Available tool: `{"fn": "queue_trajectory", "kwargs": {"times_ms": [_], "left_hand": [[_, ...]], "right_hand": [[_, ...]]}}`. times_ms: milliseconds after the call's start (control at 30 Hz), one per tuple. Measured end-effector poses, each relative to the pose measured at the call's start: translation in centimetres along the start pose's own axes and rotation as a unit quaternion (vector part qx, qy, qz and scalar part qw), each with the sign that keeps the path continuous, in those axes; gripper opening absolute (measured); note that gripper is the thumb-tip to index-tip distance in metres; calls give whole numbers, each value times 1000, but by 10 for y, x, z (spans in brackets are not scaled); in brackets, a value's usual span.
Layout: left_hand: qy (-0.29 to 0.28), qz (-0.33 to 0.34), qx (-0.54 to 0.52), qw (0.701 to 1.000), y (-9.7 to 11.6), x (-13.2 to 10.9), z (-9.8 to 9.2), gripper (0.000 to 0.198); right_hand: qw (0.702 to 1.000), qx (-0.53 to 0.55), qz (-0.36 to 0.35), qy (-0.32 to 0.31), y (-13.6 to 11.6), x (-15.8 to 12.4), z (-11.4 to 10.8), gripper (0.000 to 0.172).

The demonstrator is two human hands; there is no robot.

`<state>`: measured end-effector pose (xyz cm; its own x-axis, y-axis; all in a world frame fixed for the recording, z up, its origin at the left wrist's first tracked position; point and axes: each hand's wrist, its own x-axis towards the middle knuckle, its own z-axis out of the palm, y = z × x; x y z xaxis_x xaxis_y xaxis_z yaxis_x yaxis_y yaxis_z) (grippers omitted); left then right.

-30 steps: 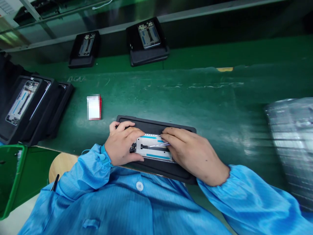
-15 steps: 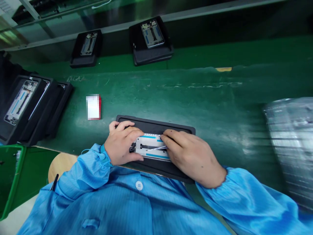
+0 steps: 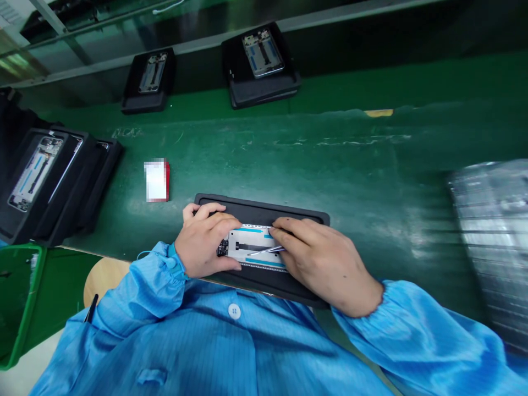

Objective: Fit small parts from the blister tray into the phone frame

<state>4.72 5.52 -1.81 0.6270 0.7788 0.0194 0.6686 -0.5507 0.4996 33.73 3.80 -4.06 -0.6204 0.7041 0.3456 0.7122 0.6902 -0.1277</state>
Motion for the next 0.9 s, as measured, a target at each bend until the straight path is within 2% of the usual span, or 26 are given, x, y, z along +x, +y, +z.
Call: {"fn": "queue_trajectory", "kwargs": {"times_ms": [467, 700, 900], "left_hand": [[-1, -17, 3, 1000, 2, 1, -3, 78], [-7, -23, 8, 1000, 3, 2, -4, 78], [0, -20, 5, 1000, 3, 2, -3, 78]], "right_hand": [[999, 1, -17, 36, 1, 0, 2, 24], [999, -4, -8, 31, 1, 0, 4, 25], [999, -26, -19, -4, 5, 5, 1, 26]]}}
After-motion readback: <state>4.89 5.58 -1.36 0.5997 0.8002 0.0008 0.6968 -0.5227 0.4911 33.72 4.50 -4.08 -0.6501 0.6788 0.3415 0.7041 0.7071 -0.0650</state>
